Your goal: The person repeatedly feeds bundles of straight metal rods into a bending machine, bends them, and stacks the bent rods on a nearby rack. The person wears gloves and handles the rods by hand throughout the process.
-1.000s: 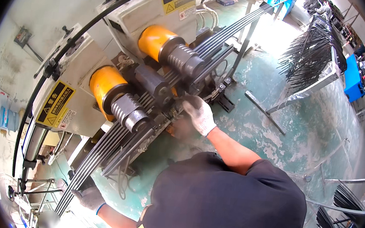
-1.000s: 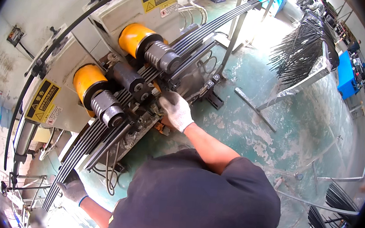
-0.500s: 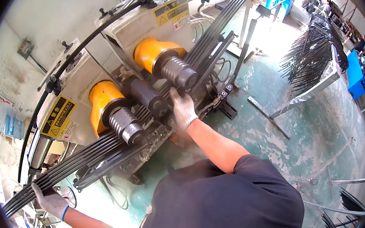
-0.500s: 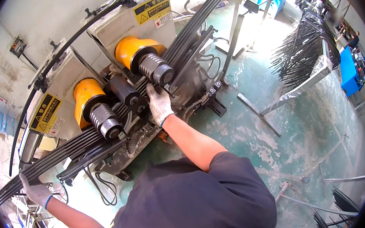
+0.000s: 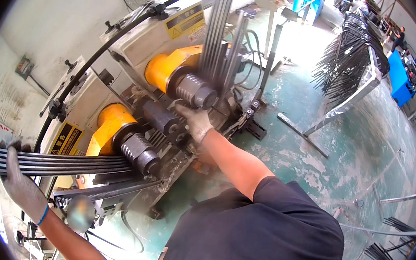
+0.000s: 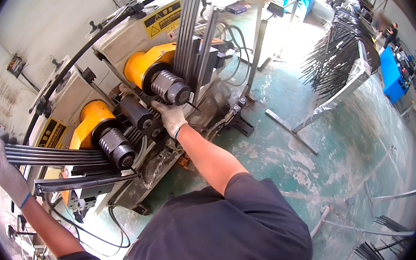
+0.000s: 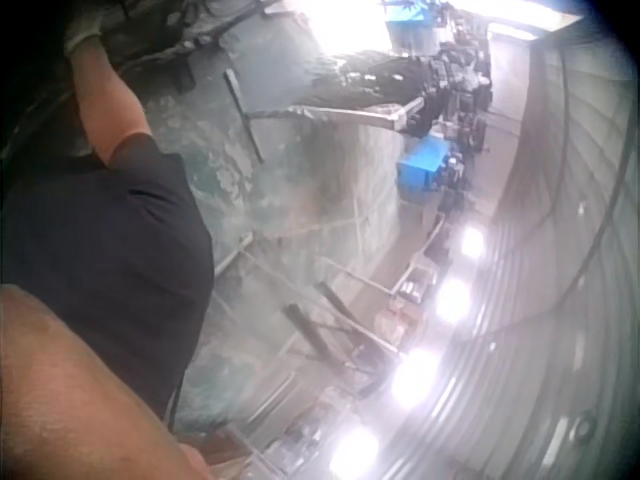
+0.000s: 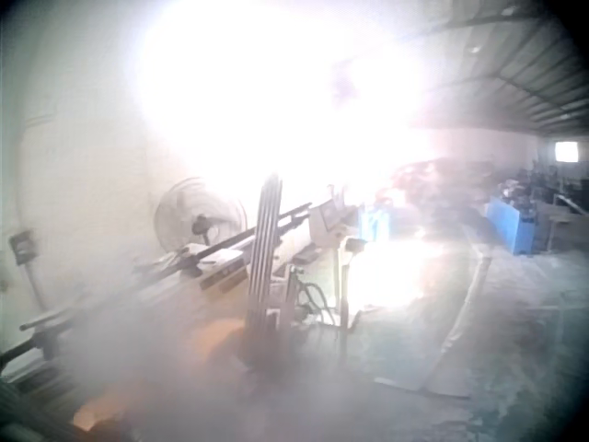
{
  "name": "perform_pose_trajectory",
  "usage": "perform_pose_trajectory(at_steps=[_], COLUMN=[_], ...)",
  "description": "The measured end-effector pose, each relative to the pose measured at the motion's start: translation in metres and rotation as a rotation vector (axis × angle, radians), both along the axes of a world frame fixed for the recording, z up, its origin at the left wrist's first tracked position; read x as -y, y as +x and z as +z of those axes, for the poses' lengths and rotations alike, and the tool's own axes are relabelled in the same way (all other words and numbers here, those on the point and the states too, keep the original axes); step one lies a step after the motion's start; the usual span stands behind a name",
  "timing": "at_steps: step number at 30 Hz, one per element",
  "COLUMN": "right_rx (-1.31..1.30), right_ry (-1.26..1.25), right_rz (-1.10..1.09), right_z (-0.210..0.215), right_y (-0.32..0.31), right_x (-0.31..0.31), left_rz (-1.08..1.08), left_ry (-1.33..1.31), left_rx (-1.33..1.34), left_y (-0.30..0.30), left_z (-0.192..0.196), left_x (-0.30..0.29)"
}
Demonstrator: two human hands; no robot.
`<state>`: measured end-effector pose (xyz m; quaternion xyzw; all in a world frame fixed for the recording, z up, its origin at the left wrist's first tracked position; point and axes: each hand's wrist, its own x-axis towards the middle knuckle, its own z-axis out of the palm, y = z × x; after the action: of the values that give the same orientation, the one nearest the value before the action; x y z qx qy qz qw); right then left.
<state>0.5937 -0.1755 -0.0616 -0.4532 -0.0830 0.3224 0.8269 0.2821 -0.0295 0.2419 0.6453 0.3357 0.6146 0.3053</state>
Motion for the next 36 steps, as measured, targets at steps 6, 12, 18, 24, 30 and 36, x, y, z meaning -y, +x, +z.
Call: perform_pose_trajectory(at_steps=[6, 12, 18, 24, 30, 36], right_rx=[0.115, 0.304, 0.248, 0.124, 0.116, 0.077], right_ry=[0.011, 0.008, 0.009, 0.019, 0.002, 0.044], right_rz=[-0.019, -0.018, -0.018, -0.022, 0.024, 0.001], right_z=[-0.009, -0.013, -0.031, -0.015, -0.008, -0.020], right_y=[0.006, 0.005, 0.013, 0.004, 0.007, 0.010], right_x=[0.004, 0.000, -0.009, -0.007, -0.001, -0.009], left_rz=[0.075, -0.020, -0.033, -0.032, 0.153, 0.129], left_ry=[0.271, 0.285, 0.271, 0.384, 0.397, 0.416], left_rx=[-0.366, -0.389, -0.394, -0.423, -0.556, -0.539], left_y=[0.070, 0.098, 0.099, 0.093, 0.094, 0.096], left_z=[0.012, 0.013, 0.008, 0.004, 0.009, 0.007], left_x=[0.001, 0.017, 0.012, 0.004, 0.010, 0.007])
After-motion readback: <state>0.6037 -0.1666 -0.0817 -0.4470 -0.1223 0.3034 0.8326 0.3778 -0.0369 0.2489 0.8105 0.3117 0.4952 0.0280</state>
